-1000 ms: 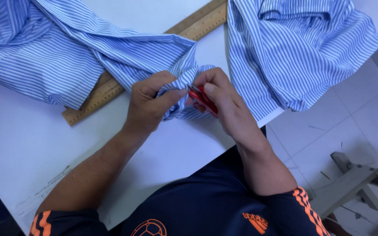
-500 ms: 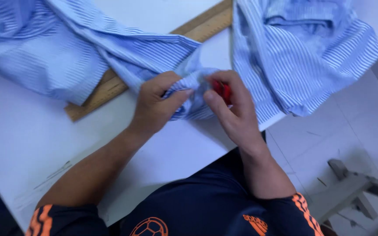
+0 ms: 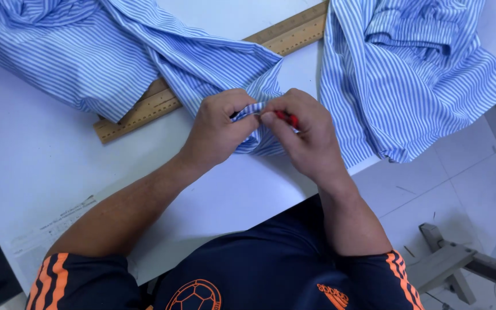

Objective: Trim excess threads from a striped garment using small scissors.

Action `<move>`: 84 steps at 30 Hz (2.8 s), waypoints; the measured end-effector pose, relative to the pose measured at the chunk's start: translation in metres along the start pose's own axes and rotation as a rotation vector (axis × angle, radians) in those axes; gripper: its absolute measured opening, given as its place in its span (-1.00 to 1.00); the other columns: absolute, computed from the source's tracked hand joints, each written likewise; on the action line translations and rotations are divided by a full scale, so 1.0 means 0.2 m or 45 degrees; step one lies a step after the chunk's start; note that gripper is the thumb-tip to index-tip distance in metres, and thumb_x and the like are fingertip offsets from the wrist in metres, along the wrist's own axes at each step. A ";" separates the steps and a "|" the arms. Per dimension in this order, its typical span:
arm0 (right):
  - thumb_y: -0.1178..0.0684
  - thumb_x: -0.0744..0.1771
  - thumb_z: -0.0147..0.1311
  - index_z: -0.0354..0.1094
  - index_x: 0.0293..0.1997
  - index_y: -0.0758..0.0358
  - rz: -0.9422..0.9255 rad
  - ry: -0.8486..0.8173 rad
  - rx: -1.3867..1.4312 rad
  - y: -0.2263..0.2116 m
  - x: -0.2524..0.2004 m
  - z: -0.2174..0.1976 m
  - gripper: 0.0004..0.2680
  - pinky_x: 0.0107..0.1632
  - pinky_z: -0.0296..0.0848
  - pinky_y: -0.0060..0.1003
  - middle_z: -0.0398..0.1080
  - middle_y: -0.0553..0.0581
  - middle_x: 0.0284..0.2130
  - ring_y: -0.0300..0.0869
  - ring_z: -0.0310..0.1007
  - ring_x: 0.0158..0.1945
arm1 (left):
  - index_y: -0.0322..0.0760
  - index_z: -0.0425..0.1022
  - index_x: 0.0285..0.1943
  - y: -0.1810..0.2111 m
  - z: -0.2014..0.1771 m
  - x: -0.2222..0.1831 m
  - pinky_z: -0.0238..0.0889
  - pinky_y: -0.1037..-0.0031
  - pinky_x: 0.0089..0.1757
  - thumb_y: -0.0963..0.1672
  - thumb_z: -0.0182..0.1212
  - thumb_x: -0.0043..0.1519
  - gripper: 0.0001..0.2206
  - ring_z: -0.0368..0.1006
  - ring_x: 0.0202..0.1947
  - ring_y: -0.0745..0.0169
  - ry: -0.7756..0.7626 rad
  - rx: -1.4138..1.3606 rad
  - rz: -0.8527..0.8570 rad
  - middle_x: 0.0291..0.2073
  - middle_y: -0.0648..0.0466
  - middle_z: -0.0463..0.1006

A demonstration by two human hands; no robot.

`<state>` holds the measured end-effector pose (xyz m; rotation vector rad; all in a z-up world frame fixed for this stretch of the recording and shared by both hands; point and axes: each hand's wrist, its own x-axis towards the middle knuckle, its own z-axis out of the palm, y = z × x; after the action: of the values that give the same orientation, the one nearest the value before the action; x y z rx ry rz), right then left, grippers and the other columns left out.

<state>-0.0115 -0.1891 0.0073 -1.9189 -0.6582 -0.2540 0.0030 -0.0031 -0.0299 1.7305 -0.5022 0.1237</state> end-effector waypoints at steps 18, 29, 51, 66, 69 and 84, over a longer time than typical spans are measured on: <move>0.15 0.34 0.16 0.18 -0.29 0.05 0.446 0.150 -0.014 0.45 0.52 -0.37 -0.84 -0.29 0.19 -0.40 0.20 -0.11 -0.41 -0.39 0.18 -0.32 | -0.26 0.62 -0.15 0.12 -0.12 0.06 0.31 0.58 -0.36 -0.22 0.21 0.26 -0.91 0.46 -0.40 0.46 -0.242 -0.262 -0.477 -0.42 0.22 0.54; 0.15 0.38 0.09 0.36 -0.05 0.18 0.472 -0.224 0.114 0.19 0.45 -0.36 -0.91 -0.16 0.35 -0.44 0.42 0.00 -0.19 -0.32 0.39 -0.14 | -0.29 0.60 -0.20 0.09 -0.13 0.08 0.38 0.62 -0.39 -0.22 0.25 0.27 -0.96 0.50 -0.43 0.42 -0.275 -0.511 -0.589 -0.46 0.18 0.54; 0.25 0.41 -0.04 0.11 0.12 0.26 0.245 -0.116 0.012 -0.07 0.11 -0.16 -0.82 0.05 0.30 -0.27 0.22 0.13 -0.07 -0.16 0.24 -0.05 | -0.26 0.53 -0.33 0.05 -0.08 0.05 0.27 0.68 -0.49 -0.18 0.30 0.22 -0.92 0.39 -0.57 0.48 -0.268 -0.713 -0.563 -0.56 0.23 0.46; 0.21 0.34 0.17 0.42 0.04 0.35 0.459 0.008 -0.092 -0.18 -0.08 -0.02 -0.82 -0.29 0.53 -0.09 0.50 0.34 -0.41 0.17 0.59 -0.37 | -0.47 0.55 -0.29 -0.04 -0.03 0.03 0.04 0.74 -0.53 -0.35 0.24 0.19 -0.93 0.16 -0.70 0.62 -0.142 -0.906 -0.382 -0.73 0.24 0.23; 0.22 0.35 0.14 0.41 0.04 0.41 0.438 0.028 -0.100 -0.20 -0.08 -0.01 -0.82 -0.33 0.54 0.03 0.49 0.42 -0.42 0.27 0.59 -0.37 | -0.44 0.56 -0.27 -0.06 -0.02 0.02 0.08 0.71 -0.52 -0.36 0.22 0.19 -0.91 0.20 -0.71 0.57 -0.149 -0.898 -0.375 -0.72 0.20 0.27; 0.22 0.35 0.12 0.38 0.06 0.43 0.449 0.041 -0.074 -0.19 -0.08 -0.01 -0.82 -0.34 0.56 0.06 0.49 0.43 -0.41 0.26 0.59 -0.37 | -0.47 0.55 -0.24 -0.06 0.00 0.01 0.08 0.76 -0.53 -0.34 0.20 0.22 -0.93 0.22 -0.70 0.61 -0.142 -0.849 -0.359 -0.72 0.21 0.30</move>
<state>-0.0452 -0.1845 0.0315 -2.0430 -0.2852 -0.0808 0.0099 -0.0021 -0.0401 1.1368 -0.3223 -0.3136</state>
